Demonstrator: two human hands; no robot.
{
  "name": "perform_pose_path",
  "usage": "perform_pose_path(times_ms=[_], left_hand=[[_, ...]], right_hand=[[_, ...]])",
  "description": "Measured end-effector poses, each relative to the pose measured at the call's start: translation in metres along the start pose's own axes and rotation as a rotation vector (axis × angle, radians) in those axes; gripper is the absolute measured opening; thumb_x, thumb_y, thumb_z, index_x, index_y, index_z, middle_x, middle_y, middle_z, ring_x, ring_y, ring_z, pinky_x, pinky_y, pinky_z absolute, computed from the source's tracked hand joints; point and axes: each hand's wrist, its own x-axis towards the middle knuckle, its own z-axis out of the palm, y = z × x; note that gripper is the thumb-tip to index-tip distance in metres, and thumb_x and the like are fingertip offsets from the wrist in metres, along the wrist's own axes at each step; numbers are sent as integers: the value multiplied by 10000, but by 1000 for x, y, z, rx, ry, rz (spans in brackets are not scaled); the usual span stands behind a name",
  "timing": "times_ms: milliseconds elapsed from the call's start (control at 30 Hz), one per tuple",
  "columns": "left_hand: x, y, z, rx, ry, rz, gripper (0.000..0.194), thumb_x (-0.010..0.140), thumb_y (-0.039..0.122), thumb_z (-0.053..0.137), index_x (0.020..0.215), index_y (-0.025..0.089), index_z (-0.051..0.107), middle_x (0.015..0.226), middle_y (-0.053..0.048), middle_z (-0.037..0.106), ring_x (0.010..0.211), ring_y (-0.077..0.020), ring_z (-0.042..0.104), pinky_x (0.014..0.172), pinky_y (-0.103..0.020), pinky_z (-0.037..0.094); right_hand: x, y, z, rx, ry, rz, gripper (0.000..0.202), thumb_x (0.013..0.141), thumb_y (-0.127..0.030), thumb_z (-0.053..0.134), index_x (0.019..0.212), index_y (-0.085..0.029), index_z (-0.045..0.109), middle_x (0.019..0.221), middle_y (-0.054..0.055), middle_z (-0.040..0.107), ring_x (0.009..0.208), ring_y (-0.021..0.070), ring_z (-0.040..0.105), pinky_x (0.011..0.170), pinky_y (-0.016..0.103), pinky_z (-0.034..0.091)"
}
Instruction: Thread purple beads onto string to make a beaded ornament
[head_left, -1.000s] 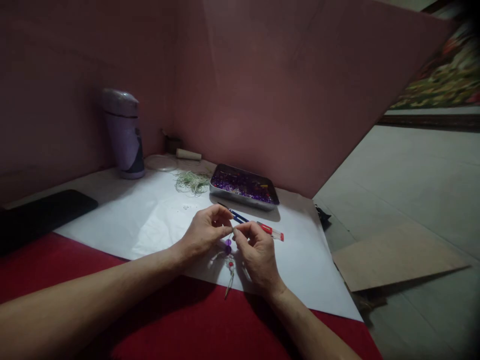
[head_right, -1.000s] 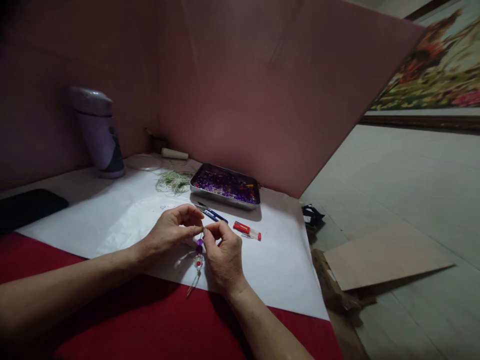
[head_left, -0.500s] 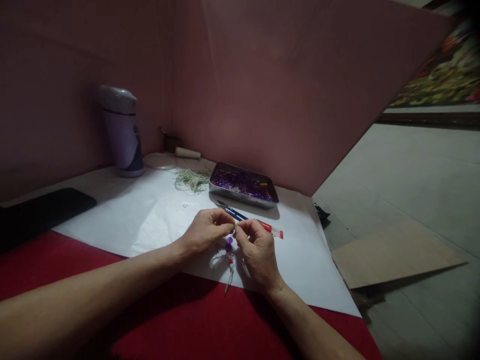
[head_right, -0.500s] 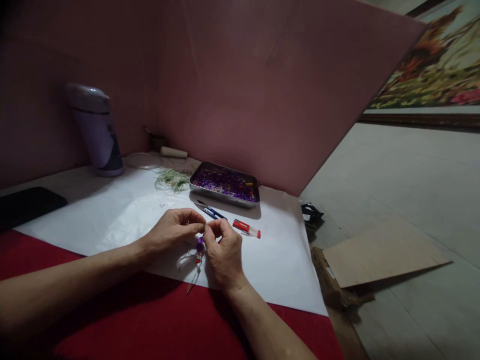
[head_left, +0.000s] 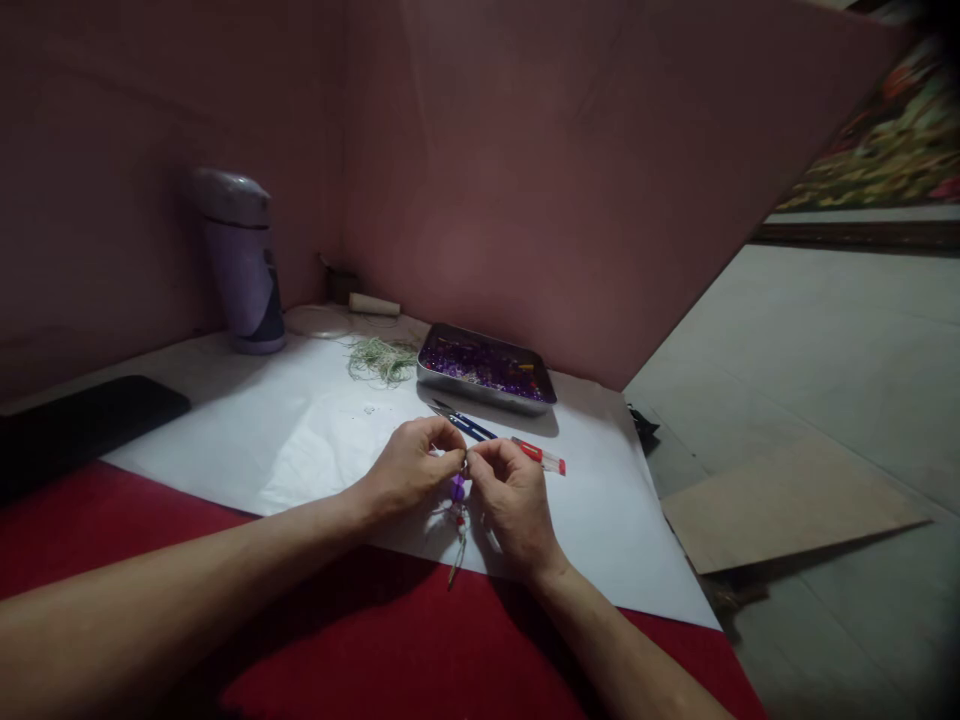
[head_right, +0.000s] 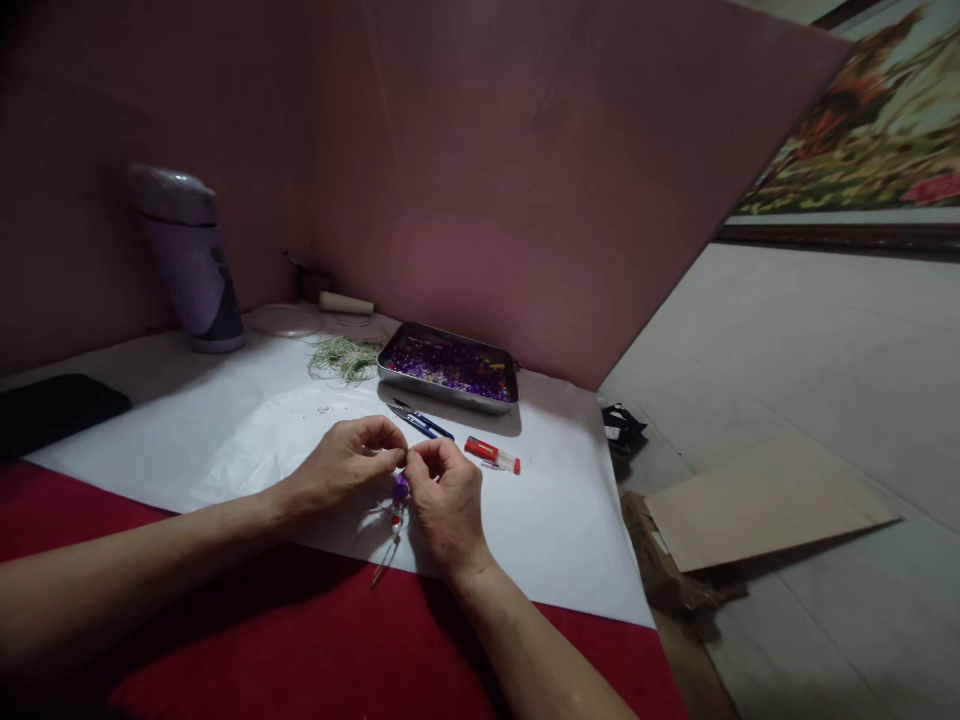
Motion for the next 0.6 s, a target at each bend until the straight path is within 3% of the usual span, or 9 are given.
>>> perform_pose_path(times_ms=[267, 600], left_hand=[[1, 3, -2, -162, 18, -5, 132, 720, 184, 514, 807, 143, 606, 692, 1, 617, 627, -108, 546, 590, -219, 432], [2, 6, -3, -165, -72, -23, 124, 723, 212, 538, 749, 135, 631, 683, -17, 634, 645, -123, 566, 621, -234, 450]], right_hand=[[0, 2, 0, 66, -47, 5, 146, 813, -299, 540, 747, -173, 572, 660, -5, 577, 598, 123, 503, 573, 237, 408], [0, 1, -1, 80, -69, -11, 172, 833, -324, 534, 770, -167, 565, 658, -7, 555, 584, 116, 488, 529, 221, 400]])
